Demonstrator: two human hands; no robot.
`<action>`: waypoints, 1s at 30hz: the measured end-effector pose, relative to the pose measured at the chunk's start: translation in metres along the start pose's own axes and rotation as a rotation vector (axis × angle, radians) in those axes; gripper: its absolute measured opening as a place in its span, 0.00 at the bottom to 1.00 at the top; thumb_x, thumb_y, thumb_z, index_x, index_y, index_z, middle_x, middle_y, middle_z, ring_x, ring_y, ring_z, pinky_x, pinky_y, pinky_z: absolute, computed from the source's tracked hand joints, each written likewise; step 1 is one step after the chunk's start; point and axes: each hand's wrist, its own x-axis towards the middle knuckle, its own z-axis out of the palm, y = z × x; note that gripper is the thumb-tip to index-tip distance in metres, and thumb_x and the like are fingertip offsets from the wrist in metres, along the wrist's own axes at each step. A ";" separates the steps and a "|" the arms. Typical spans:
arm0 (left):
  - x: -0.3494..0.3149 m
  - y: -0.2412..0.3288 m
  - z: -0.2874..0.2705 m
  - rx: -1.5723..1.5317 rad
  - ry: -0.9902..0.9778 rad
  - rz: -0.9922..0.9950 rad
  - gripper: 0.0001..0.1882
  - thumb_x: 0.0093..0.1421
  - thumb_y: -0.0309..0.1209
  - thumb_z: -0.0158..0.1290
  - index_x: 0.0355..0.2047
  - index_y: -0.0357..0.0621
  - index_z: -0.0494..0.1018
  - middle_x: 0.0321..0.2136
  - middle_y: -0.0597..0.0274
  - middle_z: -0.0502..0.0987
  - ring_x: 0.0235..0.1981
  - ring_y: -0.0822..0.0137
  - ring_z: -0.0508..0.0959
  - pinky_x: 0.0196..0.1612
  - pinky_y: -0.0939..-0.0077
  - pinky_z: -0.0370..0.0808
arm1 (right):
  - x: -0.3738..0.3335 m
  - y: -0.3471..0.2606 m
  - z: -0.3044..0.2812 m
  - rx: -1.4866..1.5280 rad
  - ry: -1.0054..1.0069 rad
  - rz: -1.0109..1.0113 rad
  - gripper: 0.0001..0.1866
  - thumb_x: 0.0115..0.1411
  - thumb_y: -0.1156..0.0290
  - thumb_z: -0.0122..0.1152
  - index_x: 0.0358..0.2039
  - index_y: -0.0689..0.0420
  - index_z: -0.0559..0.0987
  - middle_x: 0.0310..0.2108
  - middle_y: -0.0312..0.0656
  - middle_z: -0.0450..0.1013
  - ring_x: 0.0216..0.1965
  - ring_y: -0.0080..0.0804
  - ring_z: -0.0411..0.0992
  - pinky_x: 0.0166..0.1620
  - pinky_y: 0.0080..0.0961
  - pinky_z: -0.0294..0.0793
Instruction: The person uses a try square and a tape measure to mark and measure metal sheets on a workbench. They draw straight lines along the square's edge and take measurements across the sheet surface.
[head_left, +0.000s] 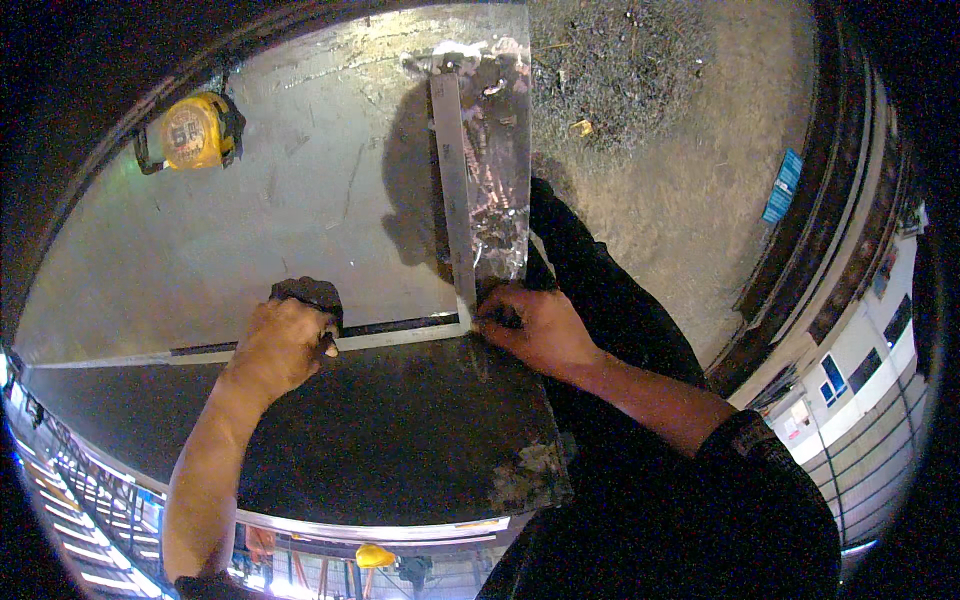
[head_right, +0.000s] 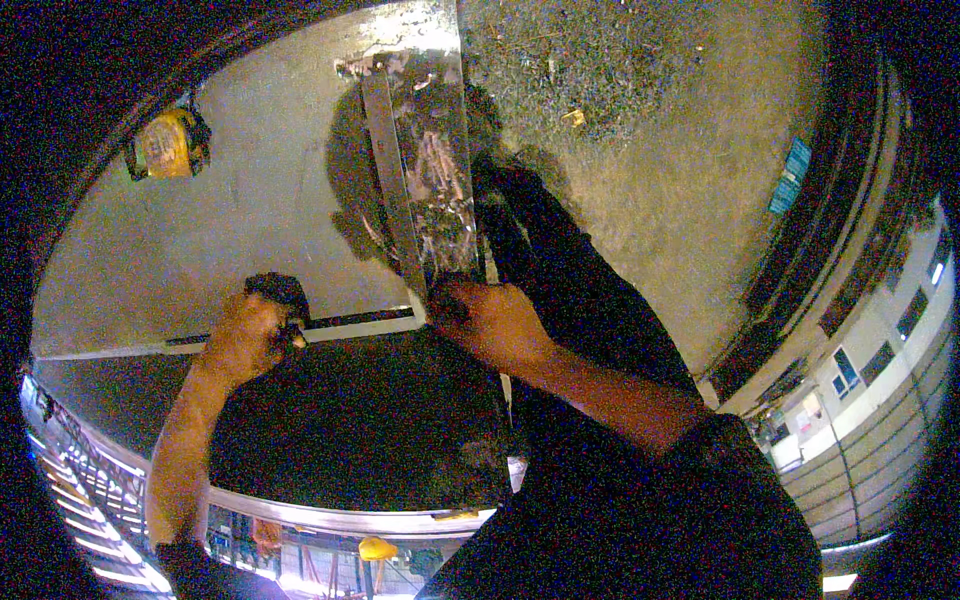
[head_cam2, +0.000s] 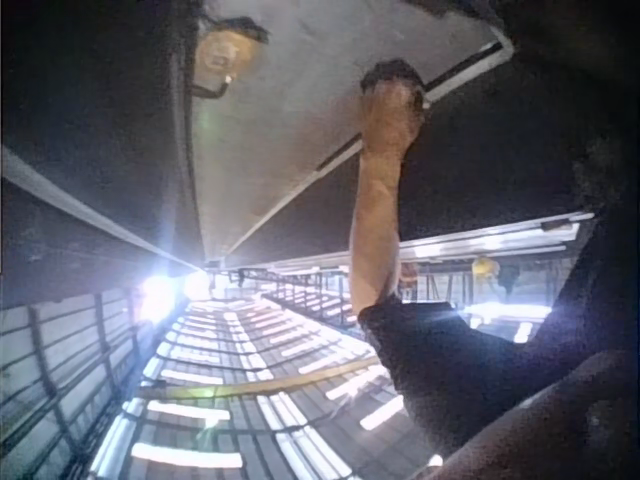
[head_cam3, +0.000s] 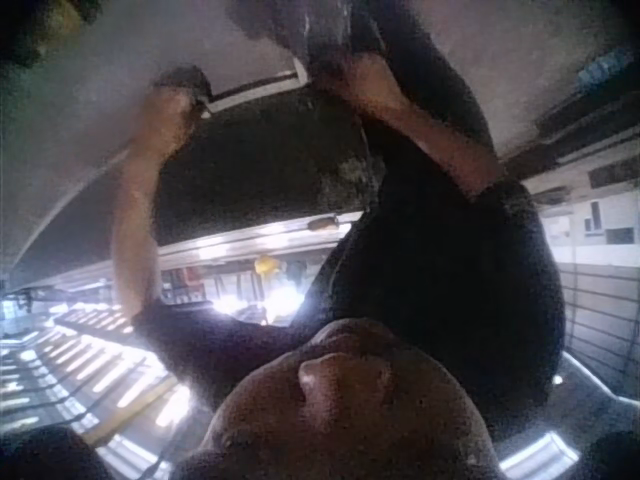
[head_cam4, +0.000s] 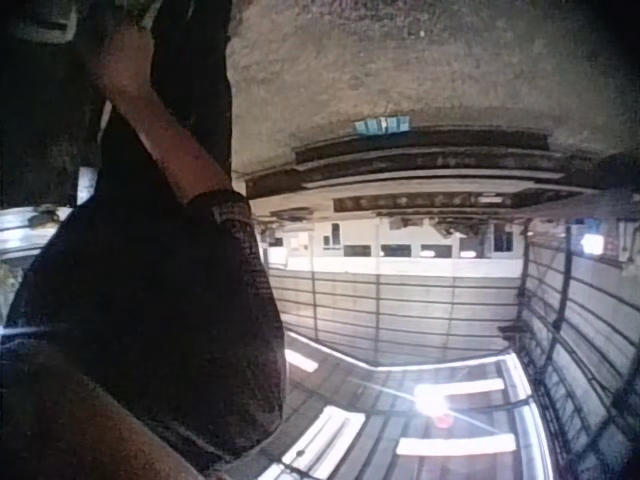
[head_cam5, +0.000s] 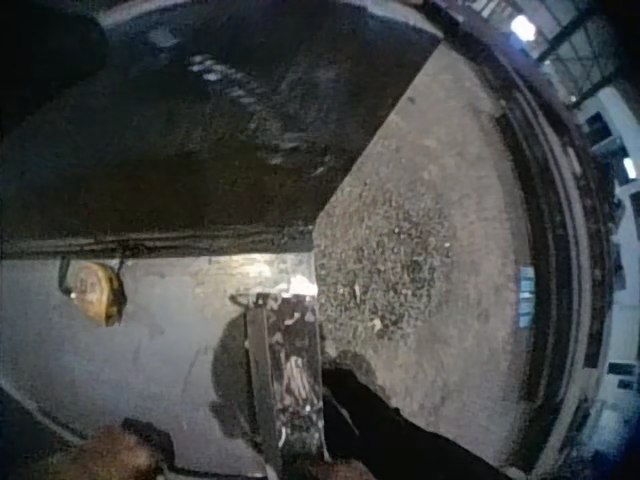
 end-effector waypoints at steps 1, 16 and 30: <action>0.001 -0.001 0.001 -0.015 -0.015 0.000 0.09 0.45 0.30 0.65 0.29 0.48 0.78 0.27 0.55 0.79 0.35 0.51 0.79 0.39 0.56 0.74 | 0.000 0.002 0.003 0.005 0.012 0.009 0.10 0.54 0.67 0.67 0.34 0.57 0.79 0.34 0.45 0.79 0.34 0.40 0.79 0.38 0.30 0.78; 0.005 0.001 0.000 -0.047 -0.004 0.046 0.07 0.48 0.30 0.62 0.29 0.48 0.78 0.27 0.55 0.78 0.35 0.52 0.78 0.41 0.58 0.73 | 0.001 0.012 0.003 0.064 -0.014 -0.047 0.13 0.55 0.61 0.64 0.38 0.53 0.78 0.34 0.45 0.78 0.34 0.46 0.77 0.38 0.37 0.78; 0.011 -0.004 0.017 -0.061 -0.022 0.020 0.09 0.49 0.32 0.59 0.29 0.42 0.78 0.30 0.45 0.79 0.36 0.46 0.79 0.40 0.52 0.76 | -0.001 0.013 -0.002 -0.015 -0.008 -0.017 0.12 0.55 0.68 0.66 0.38 0.59 0.80 0.36 0.46 0.79 0.39 0.41 0.78 0.44 0.31 0.75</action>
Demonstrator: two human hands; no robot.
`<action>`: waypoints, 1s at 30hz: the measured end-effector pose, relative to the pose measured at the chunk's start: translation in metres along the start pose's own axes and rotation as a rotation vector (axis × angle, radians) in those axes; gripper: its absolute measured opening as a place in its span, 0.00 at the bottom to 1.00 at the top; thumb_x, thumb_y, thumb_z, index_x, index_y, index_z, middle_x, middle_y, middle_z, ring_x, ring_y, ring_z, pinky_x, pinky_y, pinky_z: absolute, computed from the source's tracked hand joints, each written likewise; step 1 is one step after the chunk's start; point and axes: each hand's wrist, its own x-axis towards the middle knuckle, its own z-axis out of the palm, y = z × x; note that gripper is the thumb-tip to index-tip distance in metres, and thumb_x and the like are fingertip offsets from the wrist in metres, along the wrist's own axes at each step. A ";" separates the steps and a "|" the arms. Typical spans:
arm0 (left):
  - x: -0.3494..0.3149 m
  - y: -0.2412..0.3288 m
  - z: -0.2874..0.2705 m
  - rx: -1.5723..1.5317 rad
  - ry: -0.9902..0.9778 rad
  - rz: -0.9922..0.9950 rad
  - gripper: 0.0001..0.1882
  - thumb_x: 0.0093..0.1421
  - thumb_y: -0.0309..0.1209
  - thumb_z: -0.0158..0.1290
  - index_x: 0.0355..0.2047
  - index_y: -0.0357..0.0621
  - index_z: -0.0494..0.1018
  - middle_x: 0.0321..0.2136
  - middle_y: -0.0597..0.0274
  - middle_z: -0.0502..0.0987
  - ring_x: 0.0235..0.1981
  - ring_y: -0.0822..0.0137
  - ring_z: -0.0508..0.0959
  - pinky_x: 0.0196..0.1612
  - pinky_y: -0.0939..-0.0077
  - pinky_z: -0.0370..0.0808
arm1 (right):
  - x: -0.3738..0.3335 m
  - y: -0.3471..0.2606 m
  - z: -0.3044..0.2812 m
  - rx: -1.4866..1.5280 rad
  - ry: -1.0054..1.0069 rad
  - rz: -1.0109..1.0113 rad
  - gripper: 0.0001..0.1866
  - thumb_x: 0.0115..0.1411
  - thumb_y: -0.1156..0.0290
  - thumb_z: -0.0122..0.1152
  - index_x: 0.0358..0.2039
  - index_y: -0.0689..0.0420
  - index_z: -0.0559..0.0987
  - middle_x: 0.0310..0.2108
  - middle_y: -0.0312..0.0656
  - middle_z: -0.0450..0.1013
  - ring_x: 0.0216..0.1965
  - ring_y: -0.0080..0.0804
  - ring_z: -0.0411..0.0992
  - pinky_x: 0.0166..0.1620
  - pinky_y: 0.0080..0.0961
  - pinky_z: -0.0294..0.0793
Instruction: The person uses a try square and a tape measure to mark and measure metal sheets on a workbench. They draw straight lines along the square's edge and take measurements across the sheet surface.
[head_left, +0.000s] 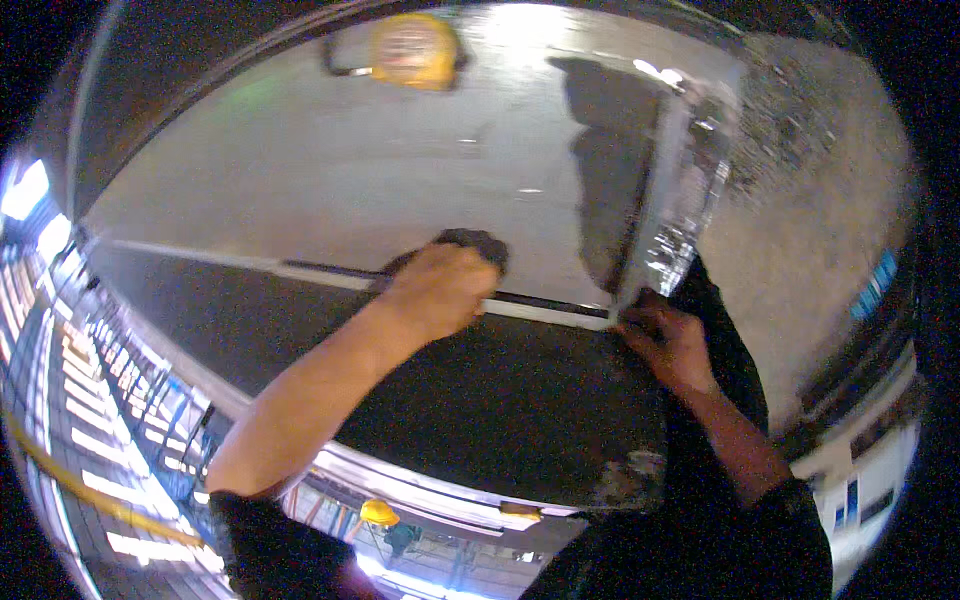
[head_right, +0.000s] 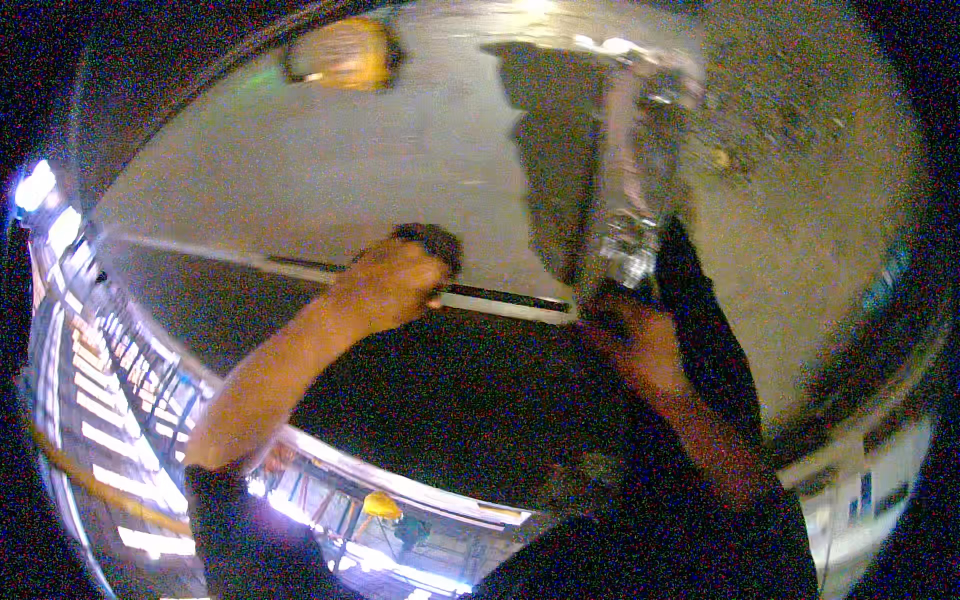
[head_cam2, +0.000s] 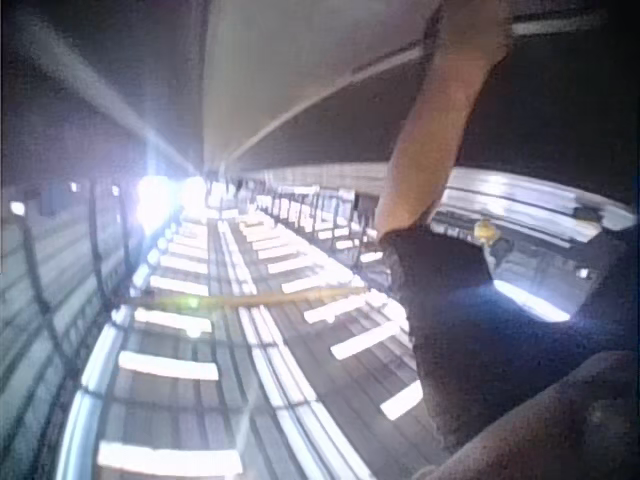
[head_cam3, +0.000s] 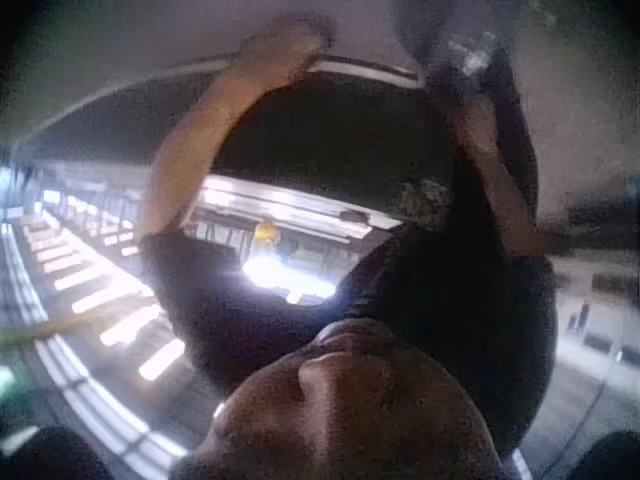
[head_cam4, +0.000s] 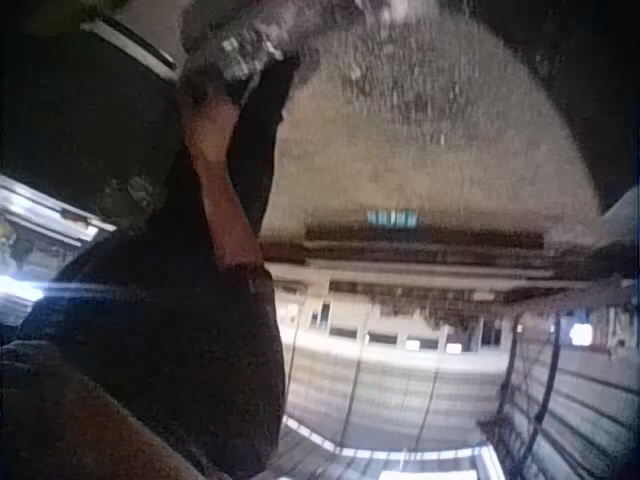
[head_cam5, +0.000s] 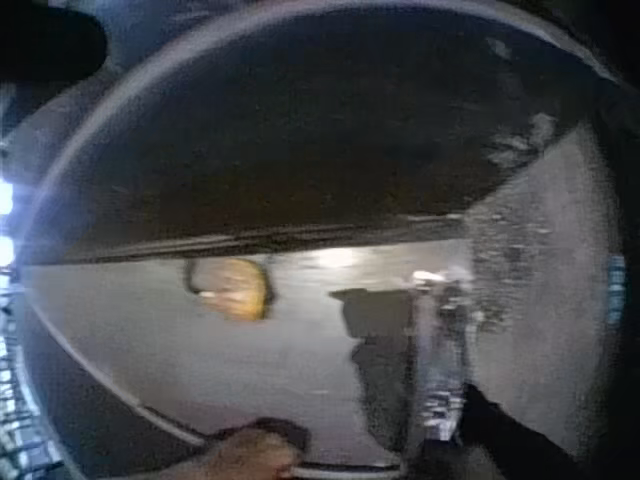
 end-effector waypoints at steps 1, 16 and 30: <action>0.001 0.002 0.002 0.009 -0.008 -0.014 0.09 0.49 0.32 0.59 0.29 0.42 0.78 0.29 0.45 0.79 0.35 0.46 0.80 0.39 0.52 0.76 | -0.001 0.000 0.000 -0.032 0.013 -0.033 0.11 0.55 0.69 0.66 0.38 0.60 0.80 0.36 0.46 0.79 0.39 0.39 0.78 0.44 0.30 0.75; -0.006 0.004 0.003 -0.017 -0.022 -0.020 0.07 0.47 0.32 0.61 0.25 0.42 0.78 0.27 0.47 0.78 0.34 0.46 0.79 0.39 0.53 0.76 | -0.010 -0.002 -0.002 -0.002 0.022 -0.012 0.10 0.55 0.70 0.66 0.37 0.59 0.80 0.34 0.45 0.79 0.36 0.33 0.78 0.41 0.29 0.75; -0.002 0.000 -0.014 -0.059 -0.122 -0.007 0.04 0.49 0.29 0.61 0.27 0.48 0.80 0.27 0.50 0.80 0.34 0.50 0.80 0.41 0.56 0.76 | -0.002 0.010 0.010 0.097 0.050 -0.084 0.10 0.55 0.65 0.67 0.35 0.55 0.83 0.32 0.43 0.79 0.33 0.35 0.79 0.38 0.27 0.77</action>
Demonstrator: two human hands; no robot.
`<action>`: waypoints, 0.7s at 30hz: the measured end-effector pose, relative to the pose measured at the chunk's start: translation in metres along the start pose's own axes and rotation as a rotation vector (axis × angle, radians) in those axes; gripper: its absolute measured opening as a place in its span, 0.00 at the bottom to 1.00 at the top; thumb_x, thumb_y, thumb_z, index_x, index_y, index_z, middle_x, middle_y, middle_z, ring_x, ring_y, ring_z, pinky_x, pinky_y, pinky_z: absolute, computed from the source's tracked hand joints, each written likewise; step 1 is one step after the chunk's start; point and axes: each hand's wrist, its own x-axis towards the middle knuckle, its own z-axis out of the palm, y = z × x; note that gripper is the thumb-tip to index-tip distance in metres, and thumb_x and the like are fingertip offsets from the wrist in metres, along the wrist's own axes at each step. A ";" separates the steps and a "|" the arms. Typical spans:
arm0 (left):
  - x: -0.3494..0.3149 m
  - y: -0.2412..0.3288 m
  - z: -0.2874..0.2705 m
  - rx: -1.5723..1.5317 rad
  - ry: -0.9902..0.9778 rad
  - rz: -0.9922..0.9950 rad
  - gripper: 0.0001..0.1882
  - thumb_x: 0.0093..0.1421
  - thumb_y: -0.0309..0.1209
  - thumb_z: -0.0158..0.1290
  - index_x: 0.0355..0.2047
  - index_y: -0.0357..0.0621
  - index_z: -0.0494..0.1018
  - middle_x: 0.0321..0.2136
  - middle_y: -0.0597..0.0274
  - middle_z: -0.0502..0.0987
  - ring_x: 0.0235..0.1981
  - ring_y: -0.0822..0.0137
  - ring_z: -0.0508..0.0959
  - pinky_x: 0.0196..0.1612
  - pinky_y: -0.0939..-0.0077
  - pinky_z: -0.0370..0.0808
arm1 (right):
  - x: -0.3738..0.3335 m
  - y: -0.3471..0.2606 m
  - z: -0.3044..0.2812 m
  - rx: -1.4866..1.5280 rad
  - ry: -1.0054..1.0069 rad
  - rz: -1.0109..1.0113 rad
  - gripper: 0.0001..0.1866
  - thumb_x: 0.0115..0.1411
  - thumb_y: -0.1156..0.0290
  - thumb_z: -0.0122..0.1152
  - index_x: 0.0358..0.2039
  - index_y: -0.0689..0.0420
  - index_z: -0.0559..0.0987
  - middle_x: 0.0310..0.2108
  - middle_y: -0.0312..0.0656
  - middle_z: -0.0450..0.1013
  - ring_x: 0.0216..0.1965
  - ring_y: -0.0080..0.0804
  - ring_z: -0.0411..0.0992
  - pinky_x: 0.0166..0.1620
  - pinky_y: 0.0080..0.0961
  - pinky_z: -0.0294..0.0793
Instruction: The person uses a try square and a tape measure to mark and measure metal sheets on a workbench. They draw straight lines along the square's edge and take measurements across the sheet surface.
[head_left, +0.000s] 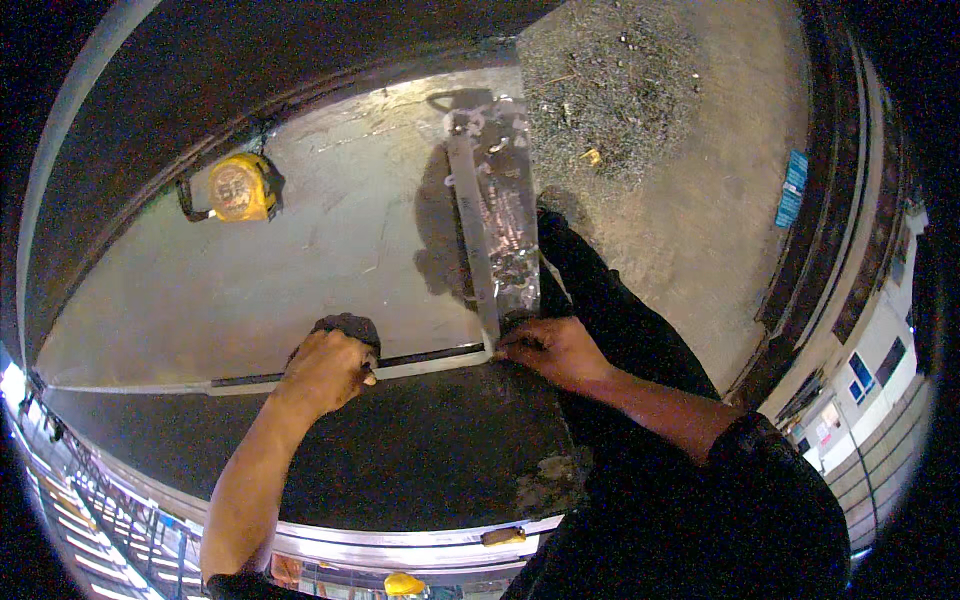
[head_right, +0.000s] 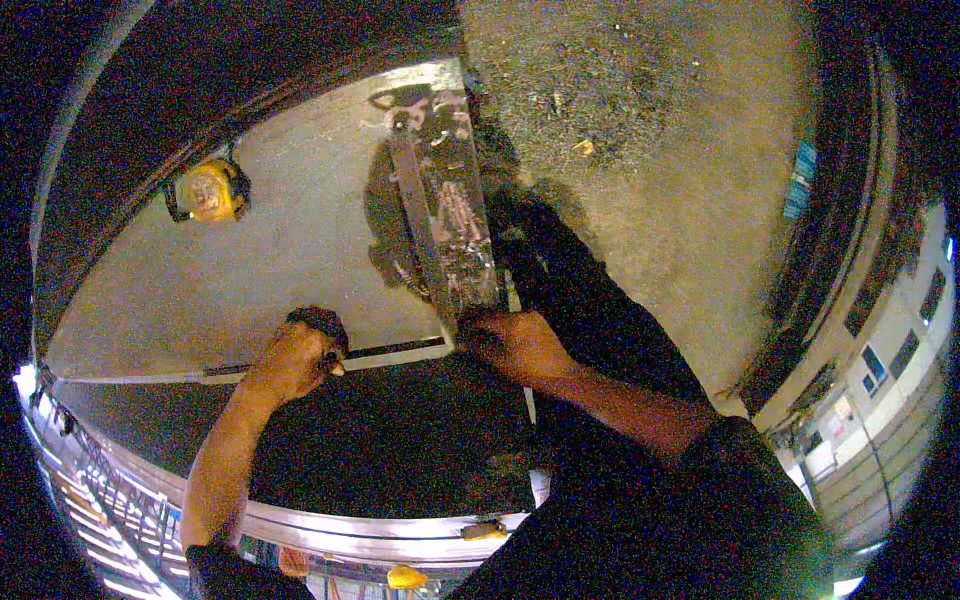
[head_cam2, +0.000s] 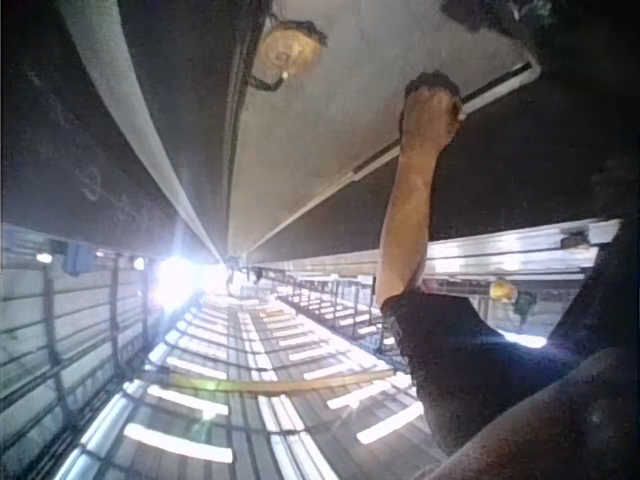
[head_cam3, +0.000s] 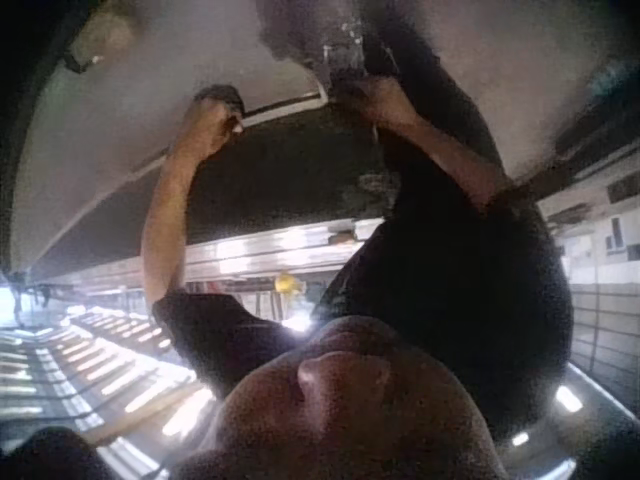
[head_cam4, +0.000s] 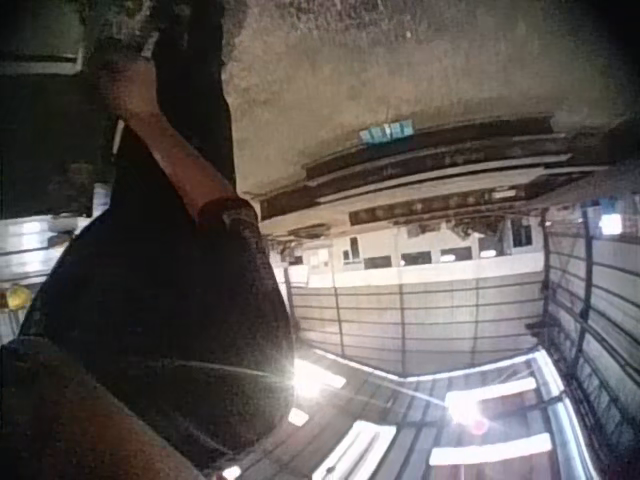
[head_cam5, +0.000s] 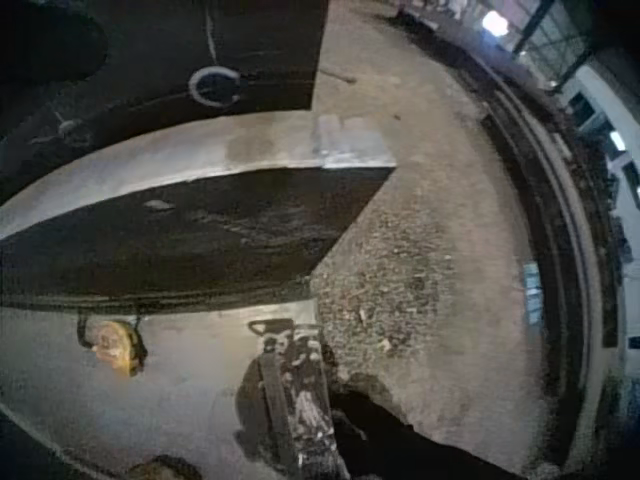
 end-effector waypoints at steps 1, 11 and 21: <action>0.000 0.001 -0.004 0.023 0.019 0.038 0.04 0.49 0.29 0.61 0.27 0.48 0.80 0.27 0.51 0.80 0.34 0.49 0.80 0.41 0.56 0.76 | 0.001 -0.002 -0.002 -0.007 0.013 -0.024 0.10 0.55 0.64 0.67 0.35 0.55 0.83 0.32 0.43 0.80 0.33 0.35 0.79 0.38 0.27 0.77; 0.000 -0.002 0.000 0.006 0.055 0.036 0.05 0.49 0.30 0.62 0.27 0.46 0.80 0.25 0.51 0.79 0.32 0.49 0.80 0.39 0.57 0.76 | 0.001 -0.009 -0.004 -0.071 -0.037 0.033 0.10 0.57 0.63 0.66 0.36 0.55 0.83 0.33 0.43 0.80 0.34 0.35 0.79 0.38 0.28 0.78; -0.001 0.009 -0.009 0.046 0.044 0.003 0.08 0.51 0.35 0.62 0.27 0.46 0.79 0.26 0.51 0.79 0.34 0.50 0.80 0.39 0.57 0.75 | 0.001 -0.009 -0.004 -0.026 -0.027 0.014 0.11 0.57 0.64 0.65 0.36 0.57 0.82 0.34 0.44 0.80 0.33 0.34 0.79 0.38 0.27 0.77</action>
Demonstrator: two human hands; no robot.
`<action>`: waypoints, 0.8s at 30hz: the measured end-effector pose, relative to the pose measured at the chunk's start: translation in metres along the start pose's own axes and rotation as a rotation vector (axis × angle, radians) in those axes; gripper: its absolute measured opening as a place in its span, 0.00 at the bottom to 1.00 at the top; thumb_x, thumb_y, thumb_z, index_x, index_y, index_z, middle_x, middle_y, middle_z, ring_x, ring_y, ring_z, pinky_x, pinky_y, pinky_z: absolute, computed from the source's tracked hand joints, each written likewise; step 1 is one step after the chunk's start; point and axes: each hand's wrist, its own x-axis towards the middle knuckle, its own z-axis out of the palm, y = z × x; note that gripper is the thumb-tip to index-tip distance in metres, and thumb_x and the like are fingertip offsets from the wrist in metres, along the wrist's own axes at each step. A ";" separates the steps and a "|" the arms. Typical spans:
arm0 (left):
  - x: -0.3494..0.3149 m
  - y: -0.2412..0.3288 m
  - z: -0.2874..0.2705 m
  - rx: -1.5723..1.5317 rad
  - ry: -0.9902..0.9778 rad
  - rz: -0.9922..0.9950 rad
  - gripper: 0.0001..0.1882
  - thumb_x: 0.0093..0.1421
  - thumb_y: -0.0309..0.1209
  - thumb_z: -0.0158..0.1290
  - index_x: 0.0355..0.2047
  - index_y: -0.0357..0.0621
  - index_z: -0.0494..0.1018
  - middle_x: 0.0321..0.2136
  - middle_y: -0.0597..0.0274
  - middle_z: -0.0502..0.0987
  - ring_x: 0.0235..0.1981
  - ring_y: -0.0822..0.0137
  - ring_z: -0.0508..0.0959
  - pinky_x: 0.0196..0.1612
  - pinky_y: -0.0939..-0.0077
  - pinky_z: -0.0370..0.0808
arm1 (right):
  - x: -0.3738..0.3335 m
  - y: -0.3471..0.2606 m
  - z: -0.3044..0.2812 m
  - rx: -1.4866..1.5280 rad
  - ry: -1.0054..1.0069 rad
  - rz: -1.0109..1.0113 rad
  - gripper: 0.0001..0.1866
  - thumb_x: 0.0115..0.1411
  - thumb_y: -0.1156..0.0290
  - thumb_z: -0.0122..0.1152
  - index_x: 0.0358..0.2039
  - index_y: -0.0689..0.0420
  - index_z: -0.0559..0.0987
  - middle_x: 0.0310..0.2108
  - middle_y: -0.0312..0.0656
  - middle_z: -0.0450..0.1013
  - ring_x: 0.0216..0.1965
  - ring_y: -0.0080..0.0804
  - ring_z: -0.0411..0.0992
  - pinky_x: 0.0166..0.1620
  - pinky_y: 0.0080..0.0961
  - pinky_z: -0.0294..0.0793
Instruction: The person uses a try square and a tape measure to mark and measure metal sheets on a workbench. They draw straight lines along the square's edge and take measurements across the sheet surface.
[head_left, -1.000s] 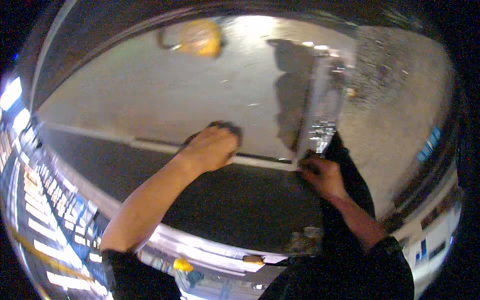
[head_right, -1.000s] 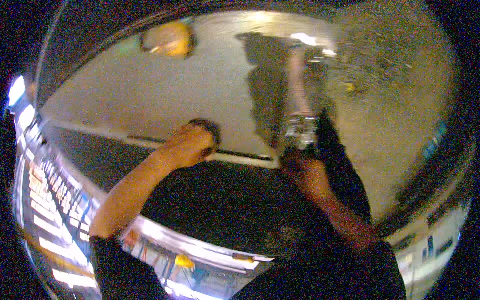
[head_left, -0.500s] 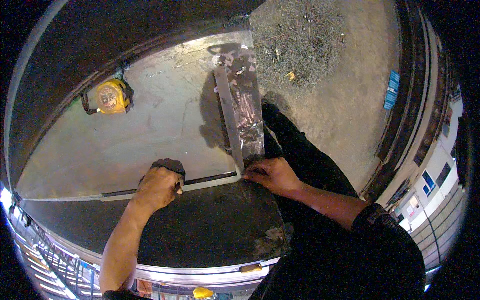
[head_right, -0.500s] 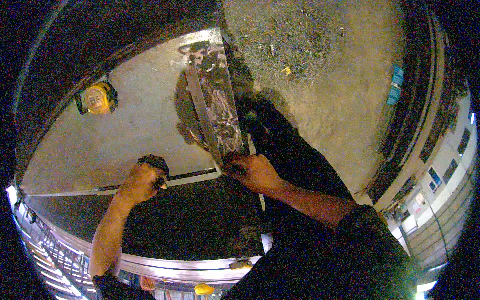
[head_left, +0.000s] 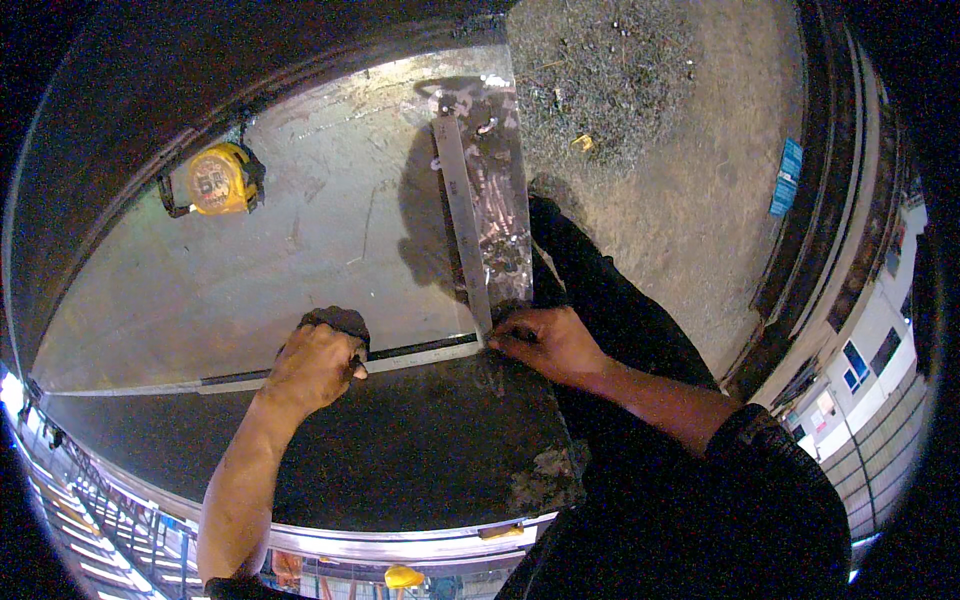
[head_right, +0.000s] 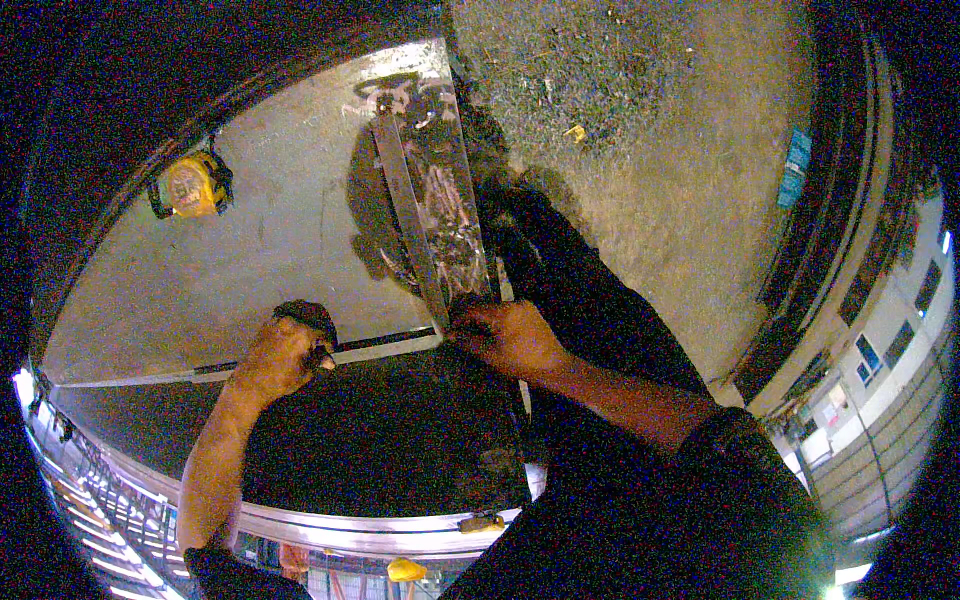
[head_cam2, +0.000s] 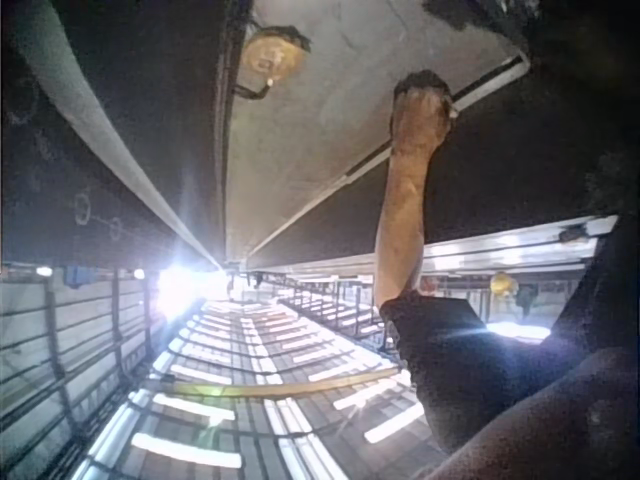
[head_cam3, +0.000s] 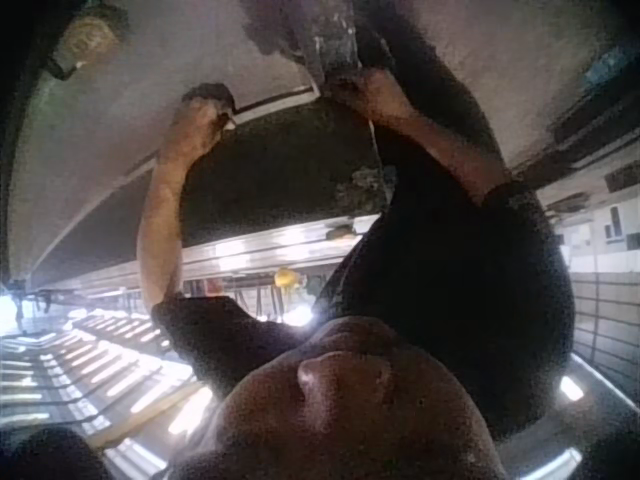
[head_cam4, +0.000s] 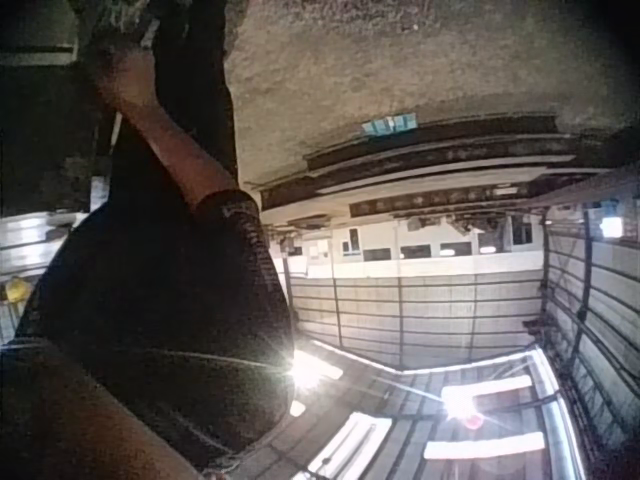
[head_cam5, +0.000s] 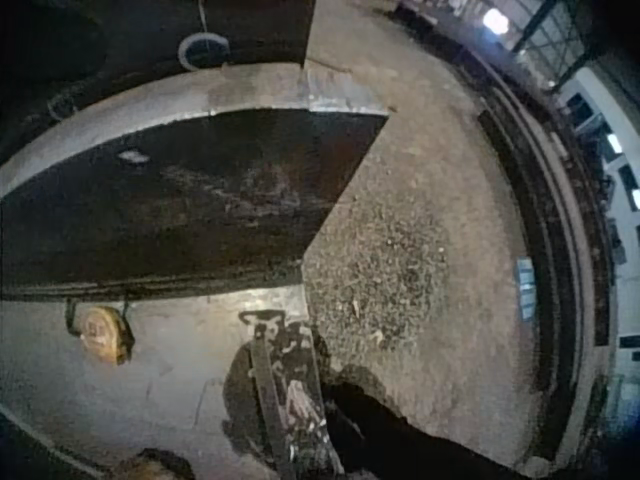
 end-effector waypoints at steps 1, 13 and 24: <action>0.000 -0.001 0.000 0.000 -0.007 -0.002 0.08 0.51 0.36 0.62 0.27 0.46 0.79 0.26 0.52 0.79 0.34 0.50 0.80 0.40 0.57 0.75 | 0.000 -0.001 -0.001 -0.002 -0.004 -0.003 0.11 0.57 0.65 0.65 0.36 0.57 0.82 0.34 0.44 0.80 0.33 0.34 0.79 0.38 0.27 0.77; 0.002 -0.009 0.004 -0.049 -0.124 -0.030 0.10 0.47 0.32 0.62 0.32 0.50 0.79 0.32 0.52 0.79 0.39 0.47 0.76 0.45 0.55 0.72 | 0.001 -0.004 -0.002 0.024 0.007 -0.026 0.10 0.57 0.66 0.65 0.36 0.56 0.82 0.34 0.44 0.80 0.34 0.35 0.79 0.37 0.27 0.77; 0.001 -0.011 0.008 -0.012 0.046 0.089 0.06 0.45 0.27 0.63 0.26 0.48 0.80 0.25 0.52 0.80 0.33 0.50 0.80 0.39 0.57 0.75 | 0.001 0.001 0.001 0.062 0.010 -0.041 0.10 0.58 0.65 0.64 0.36 0.57 0.82 0.35 0.44 0.79 0.35 0.34 0.79 0.39 0.28 0.77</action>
